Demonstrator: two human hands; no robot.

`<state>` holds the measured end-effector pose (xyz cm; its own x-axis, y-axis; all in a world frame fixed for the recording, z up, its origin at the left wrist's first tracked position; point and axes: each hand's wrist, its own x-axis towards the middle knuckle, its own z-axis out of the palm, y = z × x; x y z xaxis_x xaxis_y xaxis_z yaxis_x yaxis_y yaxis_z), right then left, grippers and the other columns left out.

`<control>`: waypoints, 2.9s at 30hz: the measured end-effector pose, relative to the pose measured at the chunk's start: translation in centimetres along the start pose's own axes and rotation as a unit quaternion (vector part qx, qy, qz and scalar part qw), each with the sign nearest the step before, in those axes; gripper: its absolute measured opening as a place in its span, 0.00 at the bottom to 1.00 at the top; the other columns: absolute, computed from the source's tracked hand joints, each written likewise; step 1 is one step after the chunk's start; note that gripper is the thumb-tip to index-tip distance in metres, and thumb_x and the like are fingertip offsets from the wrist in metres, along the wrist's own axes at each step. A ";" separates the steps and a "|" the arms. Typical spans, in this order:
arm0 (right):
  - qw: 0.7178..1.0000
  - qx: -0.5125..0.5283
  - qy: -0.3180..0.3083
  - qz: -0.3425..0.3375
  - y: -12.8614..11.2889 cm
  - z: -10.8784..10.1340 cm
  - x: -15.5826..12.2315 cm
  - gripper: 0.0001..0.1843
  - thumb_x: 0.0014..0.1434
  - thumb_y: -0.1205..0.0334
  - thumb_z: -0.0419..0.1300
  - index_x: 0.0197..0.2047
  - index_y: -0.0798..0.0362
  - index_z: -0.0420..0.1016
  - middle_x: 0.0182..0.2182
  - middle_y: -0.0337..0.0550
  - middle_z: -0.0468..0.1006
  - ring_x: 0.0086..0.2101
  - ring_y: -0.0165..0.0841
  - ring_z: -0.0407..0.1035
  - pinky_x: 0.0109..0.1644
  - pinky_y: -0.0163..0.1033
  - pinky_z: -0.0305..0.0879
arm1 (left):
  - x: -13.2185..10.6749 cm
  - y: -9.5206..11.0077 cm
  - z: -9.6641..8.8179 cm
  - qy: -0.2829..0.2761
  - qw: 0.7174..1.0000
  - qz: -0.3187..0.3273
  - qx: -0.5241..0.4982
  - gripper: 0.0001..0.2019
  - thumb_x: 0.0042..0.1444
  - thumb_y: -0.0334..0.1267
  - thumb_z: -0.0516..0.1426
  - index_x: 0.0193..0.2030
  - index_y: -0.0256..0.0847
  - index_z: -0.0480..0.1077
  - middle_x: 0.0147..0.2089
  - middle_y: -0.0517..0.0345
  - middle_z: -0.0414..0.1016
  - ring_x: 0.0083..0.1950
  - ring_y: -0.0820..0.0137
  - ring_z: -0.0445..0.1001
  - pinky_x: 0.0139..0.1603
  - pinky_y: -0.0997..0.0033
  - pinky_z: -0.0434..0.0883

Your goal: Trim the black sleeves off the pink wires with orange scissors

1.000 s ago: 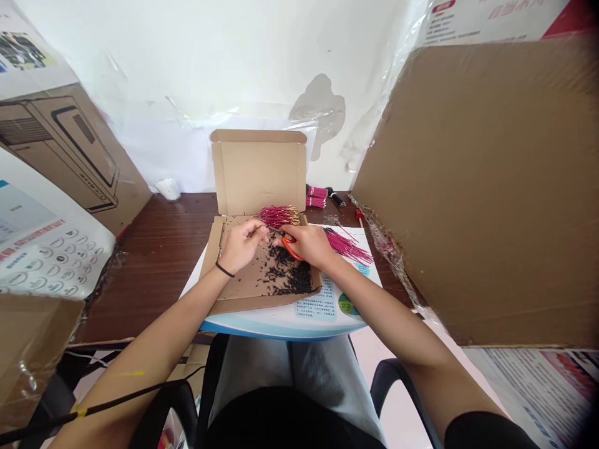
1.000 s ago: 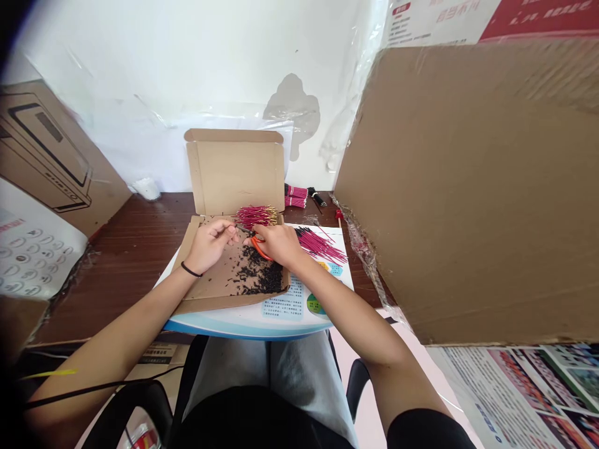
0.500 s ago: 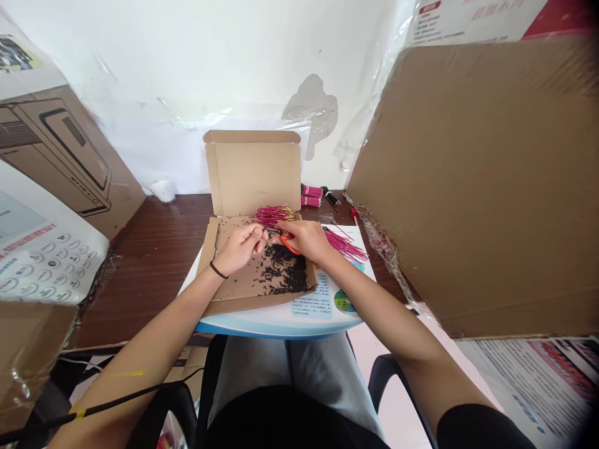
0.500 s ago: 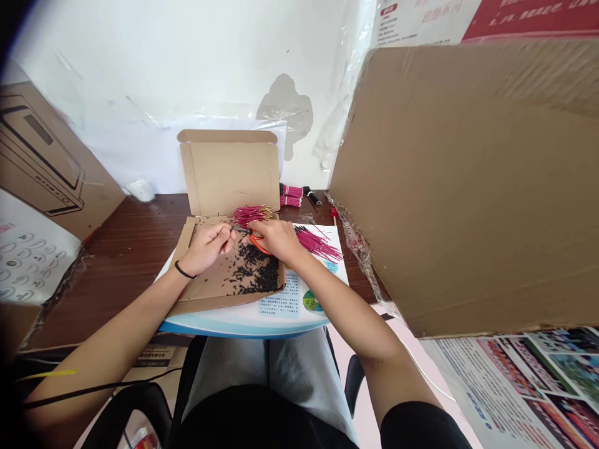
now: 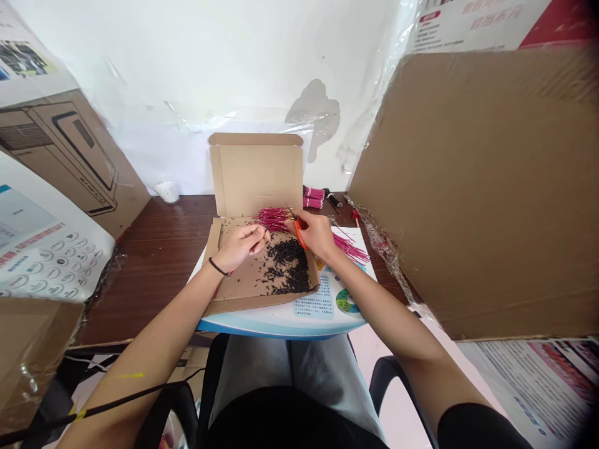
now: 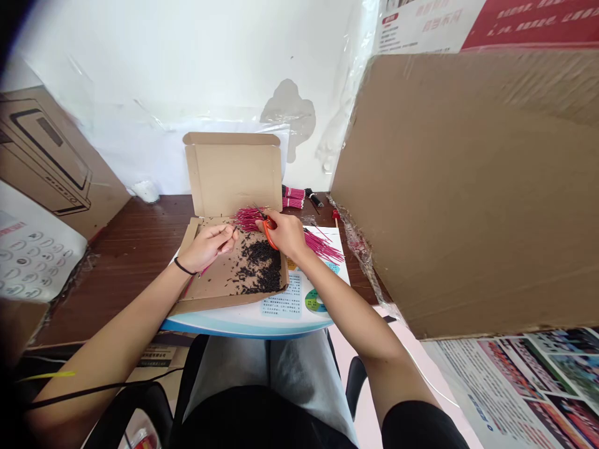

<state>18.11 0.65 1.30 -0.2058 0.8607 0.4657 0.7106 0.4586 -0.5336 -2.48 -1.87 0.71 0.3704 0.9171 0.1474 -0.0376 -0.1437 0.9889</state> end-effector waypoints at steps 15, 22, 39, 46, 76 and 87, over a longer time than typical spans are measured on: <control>0.957 0.276 -0.079 -0.030 -1.0 1.1 -1.0 0.20 0.53 0.58 0.63 0.49 0.56 0.79 0.38 0.46 0.83 0.37 0.32 0.77 0.45 0.40 0.72 | 0.1 0.1 0.5 0.007 0.985 -0.032 0.167 0.17 0.58 0.50 0.58 0.29 0.37 0.74 0.20 0.58 0.75 0.15 0.80 0.57 0.15 0.78 0.55; 0.966 0.240 -0.063 -0.074 -0.5 1.5 -0.9 0.21 0.54 0.57 0.63 0.49 0.58 0.78 0.37 0.47 0.83 0.36 0.32 0.75 0.45 0.39 0.70 | -0.2 0.5 0.7 0.012 0.968 -0.049 0.245 0.16 0.60 0.42 0.54 0.24 0.37 0.71 0.22 0.58 0.76 0.15 0.80 0.60 0.17 0.79 0.59; 0.983 0.149 0.099 -0.041 1.0 -1.6 0.9 0.13 0.54 0.67 0.56 0.41 0.54 0.77 0.35 0.44 0.82 0.33 0.34 0.75 0.42 0.41 0.70 | -0.7 1.7 -1.2 0.002 0.985 -0.071 0.155 0.16 0.59 0.48 0.58 0.33 0.35 0.74 0.18 0.62 0.70 0.15 0.81 0.61 0.16 0.82 0.57; 0.954 0.279 -0.087 -0.072 -1.7 0.5 -1.1 0.13 0.53 0.61 0.61 0.43 0.55 0.76 0.32 0.42 0.80 0.32 0.31 0.74 0.41 0.38 0.71 | -0.3 1.2 0.0 -0.033 0.983 -0.090 0.156 0.17 0.59 0.45 0.58 0.25 0.34 0.71 0.22 0.56 0.77 0.15 0.82 0.63 0.17 0.82 0.61; 0.974 0.222 -0.028 0.022 -2.8 0.5 -0.8 0.05 0.47 0.64 0.60 0.29 0.51 0.67 0.24 0.35 0.73 0.26 0.27 0.64 0.33 0.35 0.62 | 0.6 1.1 0.1 -0.041 0.979 -0.046 0.195 0.16 0.59 0.41 0.56 0.22 0.37 0.69 0.14 0.64 0.68 0.13 0.82 0.60 0.15 0.83 0.58; 0.970 0.230 0.053 0.055 -0.5 -0.6 1.0 0.06 0.44 0.62 0.60 0.28 0.51 0.68 0.24 0.36 0.74 0.26 0.29 0.67 0.35 0.37 0.65 | -0.1 0.9 -0.5 -0.066 0.994 -0.026 0.088 0.17 0.55 0.51 0.61 0.29 0.36 0.74 0.11 0.67 0.61 0.12 0.80 0.56 0.16 0.79 0.55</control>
<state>17.96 1.13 2.44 -0.0581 0.8937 0.4449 0.3442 0.4363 -0.8314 -2.99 -1.89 1.58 0.4858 0.8702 0.0818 0.1425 -0.1712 0.9749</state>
